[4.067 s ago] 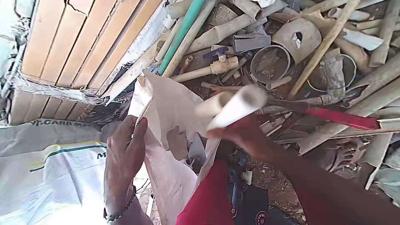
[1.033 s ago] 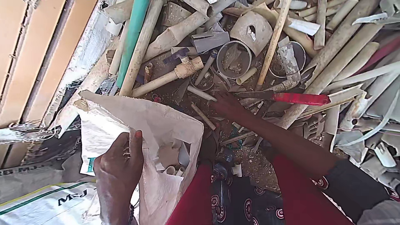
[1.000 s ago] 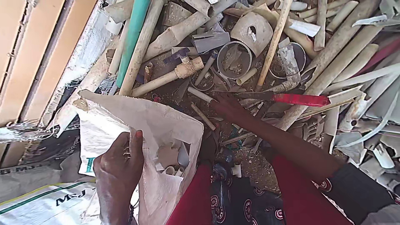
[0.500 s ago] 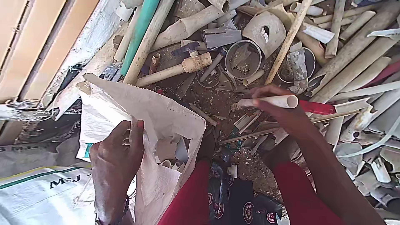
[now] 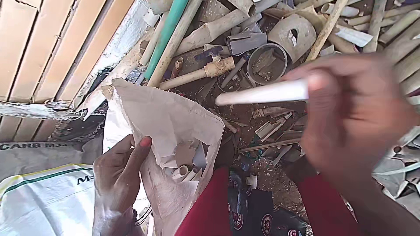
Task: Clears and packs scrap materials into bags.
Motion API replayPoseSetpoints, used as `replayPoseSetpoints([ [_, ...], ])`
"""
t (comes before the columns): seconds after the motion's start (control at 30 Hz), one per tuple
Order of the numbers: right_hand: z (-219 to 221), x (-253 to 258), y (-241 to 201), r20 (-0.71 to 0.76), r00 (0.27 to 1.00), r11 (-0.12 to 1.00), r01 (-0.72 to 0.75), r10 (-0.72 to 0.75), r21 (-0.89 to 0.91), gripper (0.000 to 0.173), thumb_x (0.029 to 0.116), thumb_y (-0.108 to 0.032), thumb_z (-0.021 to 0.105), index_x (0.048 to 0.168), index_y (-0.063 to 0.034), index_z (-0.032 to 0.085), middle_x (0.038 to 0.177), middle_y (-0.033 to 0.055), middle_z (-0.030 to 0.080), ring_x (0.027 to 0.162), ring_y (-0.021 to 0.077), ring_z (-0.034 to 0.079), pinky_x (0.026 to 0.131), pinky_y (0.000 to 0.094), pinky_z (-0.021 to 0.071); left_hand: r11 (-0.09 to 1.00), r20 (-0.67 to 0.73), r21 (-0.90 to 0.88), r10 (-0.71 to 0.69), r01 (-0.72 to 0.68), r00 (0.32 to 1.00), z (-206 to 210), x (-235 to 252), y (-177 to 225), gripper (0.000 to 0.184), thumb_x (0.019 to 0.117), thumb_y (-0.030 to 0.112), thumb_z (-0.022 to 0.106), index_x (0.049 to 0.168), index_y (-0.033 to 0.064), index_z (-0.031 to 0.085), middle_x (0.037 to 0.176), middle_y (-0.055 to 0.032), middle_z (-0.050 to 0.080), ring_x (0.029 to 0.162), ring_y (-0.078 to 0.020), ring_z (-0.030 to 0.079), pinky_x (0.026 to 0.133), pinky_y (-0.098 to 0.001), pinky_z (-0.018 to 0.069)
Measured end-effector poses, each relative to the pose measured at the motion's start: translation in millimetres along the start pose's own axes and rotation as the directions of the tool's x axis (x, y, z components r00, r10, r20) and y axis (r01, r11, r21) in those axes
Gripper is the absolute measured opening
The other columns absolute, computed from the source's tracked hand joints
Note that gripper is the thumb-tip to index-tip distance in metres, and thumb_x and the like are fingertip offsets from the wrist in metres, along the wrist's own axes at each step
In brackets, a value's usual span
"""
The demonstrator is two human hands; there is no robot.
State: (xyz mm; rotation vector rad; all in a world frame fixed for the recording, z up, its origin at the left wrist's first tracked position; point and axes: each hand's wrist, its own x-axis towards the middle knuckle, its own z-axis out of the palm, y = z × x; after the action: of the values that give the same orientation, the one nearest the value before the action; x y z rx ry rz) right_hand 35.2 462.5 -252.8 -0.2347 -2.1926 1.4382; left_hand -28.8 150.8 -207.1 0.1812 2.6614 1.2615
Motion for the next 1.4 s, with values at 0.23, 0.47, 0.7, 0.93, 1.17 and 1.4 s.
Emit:
replayPoseSetpoints([
  [0.23, 58.1, -8.6, 31.6, 0.665, 0.701, 0.889, -0.442, 0.258, 0.121, 0.039, 0.1079, -0.028, 0.051, 0.134, -0.0007, 0.06, 0.126, 0.0167, 0.066, 0.108, 0.0229, 0.069, 0.09, 0.0403, 0.0602, 0.97, 0.052, -0.239, 0.051, -0.037, 0.997, 4.6, -0.4, -6.2, 0.014, 0.1026, 0.029, 0.06, 0.105, 0.0231, 0.073, 0.091, 0.0152, 0.073, 0.082, 0.0034, 0.069, 0.076, -0.0148, 0.0575],
  [0.47, 20.2, -8.8, 148.4, 0.222, 0.728, 0.646, -0.373, 0.649, -0.666, 0.056, 0.0976, -0.014, 0.066, 0.141, 0.0133, 0.043, 0.146, 0.0371, 0.042, 0.115, 0.0537, 0.06, 0.088, 0.0649, 0.0519, 0.969, 0.08, -0.248, 0.003, 0.017, 0.997, 13.7, 6.2, -8.4, 0.017, 0.1038, 0.03, 0.058, 0.107, 0.0199, 0.071, 0.088, 0.0129, 0.073, 0.078, 0.0012, 0.069, 0.073, -0.0159, 0.0584],
  [0.7, 15.1, -31.9, 184.5, 0.276, 0.829, 0.772, -0.261, 0.487, -0.579, 0.053, 0.0931, -0.014, 0.075, 0.135, 0.005, 0.048, 0.133, 0.0332, 0.054, 0.115, 0.0534, 0.059, 0.089, 0.0658, 0.0511, 0.972, 0.084, -0.233, -0.008, 0.027, 0.996, 18.0, 9.1, -12.5, 0.017, 0.1049, 0.026, 0.054, 0.107, 0.0184, 0.07, 0.088, 0.0126, 0.073, 0.079, 0.0006, 0.07, 0.074, -0.0167, 0.0591],
  [0.93, -1.2, -29.1, 151.8, 0.073, 0.957, 0.848, -0.21, 0.279, -0.486, 0.034, 0.1016, -0.013, 0.061, 0.13, 0.0048, 0.056, 0.123, 0.025, 0.065, 0.11, 0.0423, 0.063, 0.09, 0.0573, 0.0514, 0.974, 0.083, -0.224, -0.019, 0.037, 0.996, 20.0, 7.7, -13.7, 0.018, 0.1055, 0.026, 0.054, 0.11, 0.0191, 0.069, 0.087, 0.0134, 0.072, 0.078, 0.0016, 0.069, 0.073, -0.0159, 0.0589],
  [1.17, 49.4, -35.9, 48.5, 0.727, 0.638, 0.859, -0.495, 0.253, 0.135, 0.051, 0.0978, -0.015, 0.067, 0.145, -0.0052, 0.051, 0.131, 0.0112, 0.065, 0.101, 0.0149, 0.071, 0.084, 0.0303, 0.0615, 0.983, 0.088, -0.181, 0.001, 0.015, 0.996, 28.5, 12.6, -12.3, 0.015, 0.1054, 0.028, 0.054, 0.109, 0.0204, 0.067, 0.087, 0.0162, 0.071, 0.079, 0.0034, 0.069, 0.073, -0.0144, 0.0581],
  [1.4, 110.4, -9.2, 139.4, 0.78, 0.481, 0.883, 0.025, 0.4, -0.468, 0.039, 0.1015, -0.015, 0.06, 0.137, 0.0007, 0.059, 0.151, 0.0262, 0.047, 0.122, 0.0421, 0.061, 0.096, 0.0557, 0.0522, 0.983, 0.067, -0.184, -0.018, 0.03, 0.998, 36.0, 9.5, -3.6, 0.016, 0.1056, 0.021, 0.051, 0.108, 0.016, 0.067, 0.085, 0.0155, 0.071, 0.079, 0.0034, 0.069, 0.073, -0.0147, 0.0583],
])
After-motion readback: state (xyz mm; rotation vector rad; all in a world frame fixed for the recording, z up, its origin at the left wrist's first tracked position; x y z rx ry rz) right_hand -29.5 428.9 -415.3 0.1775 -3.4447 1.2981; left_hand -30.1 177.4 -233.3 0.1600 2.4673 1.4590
